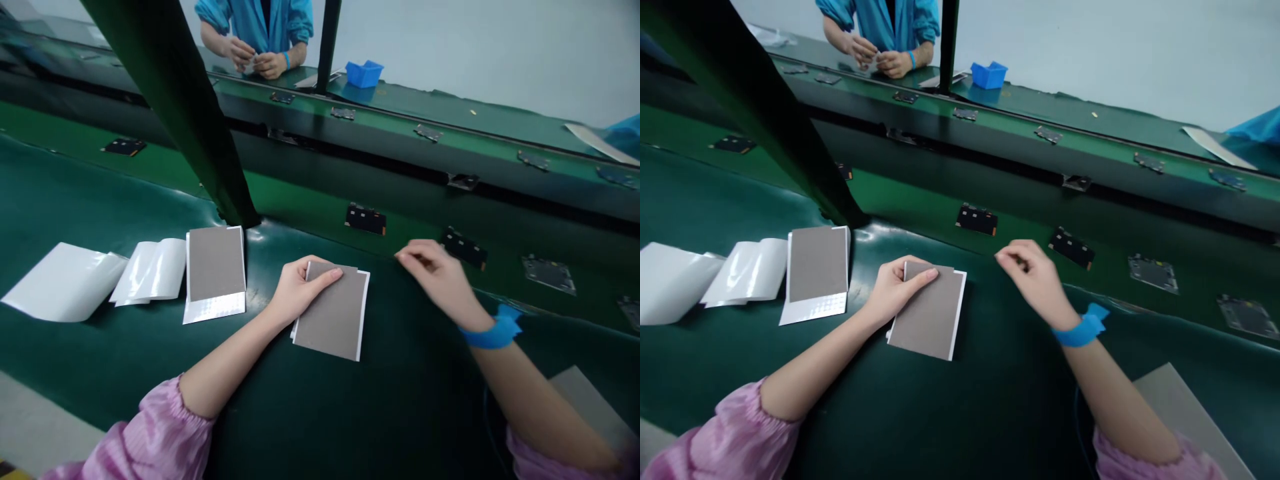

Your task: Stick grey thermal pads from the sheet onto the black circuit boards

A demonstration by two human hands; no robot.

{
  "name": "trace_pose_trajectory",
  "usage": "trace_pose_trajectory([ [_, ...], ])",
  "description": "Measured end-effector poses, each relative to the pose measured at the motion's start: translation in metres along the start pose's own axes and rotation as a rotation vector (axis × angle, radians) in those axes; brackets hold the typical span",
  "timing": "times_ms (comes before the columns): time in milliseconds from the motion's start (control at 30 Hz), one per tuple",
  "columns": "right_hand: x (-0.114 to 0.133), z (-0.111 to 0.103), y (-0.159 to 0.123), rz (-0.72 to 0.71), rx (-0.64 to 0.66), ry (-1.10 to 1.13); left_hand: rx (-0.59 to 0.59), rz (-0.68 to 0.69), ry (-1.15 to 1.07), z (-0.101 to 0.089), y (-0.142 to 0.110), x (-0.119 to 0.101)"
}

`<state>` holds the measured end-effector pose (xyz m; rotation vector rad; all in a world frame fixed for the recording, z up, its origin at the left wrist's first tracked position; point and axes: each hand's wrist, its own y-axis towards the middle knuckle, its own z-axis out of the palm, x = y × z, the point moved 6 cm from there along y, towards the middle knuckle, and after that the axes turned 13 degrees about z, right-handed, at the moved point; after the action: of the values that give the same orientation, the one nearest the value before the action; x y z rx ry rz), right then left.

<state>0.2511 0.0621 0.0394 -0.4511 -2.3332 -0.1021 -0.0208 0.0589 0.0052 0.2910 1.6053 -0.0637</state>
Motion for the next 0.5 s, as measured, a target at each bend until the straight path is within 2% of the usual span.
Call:
trace_pose_trajectory([
  [33, 0.021, 0.015, -0.015, -0.125, 0.079, 0.03, -0.002, 0.005, 0.0, 0.0, 0.0, 0.001],
  [100, 0.053, 0.038, -0.038, -0.254, 0.194, 0.054, -0.005, 0.022, 0.005, -0.001, 0.0, 0.001],
  [200, 0.081, 0.052, -0.05, -0.339, 0.226, 0.04, 0.0, 0.041, 0.012, -0.002, 0.0, 0.001],
  [300, 0.088, 0.053, -0.05, -0.361, 0.227, 0.006, 0.013, 0.038, -0.004, -0.001, 0.0, 0.001],
  [400, 0.085, 0.05, -0.045, -0.33, 0.276, 0.001, 0.017, 0.025, -0.032, 0.0, 0.001, 0.002],
  [500, 0.071, 0.041, -0.021, -0.27, 0.267, -0.004, 0.014, 0.011, -0.038, 0.0, 0.001, 0.002],
])
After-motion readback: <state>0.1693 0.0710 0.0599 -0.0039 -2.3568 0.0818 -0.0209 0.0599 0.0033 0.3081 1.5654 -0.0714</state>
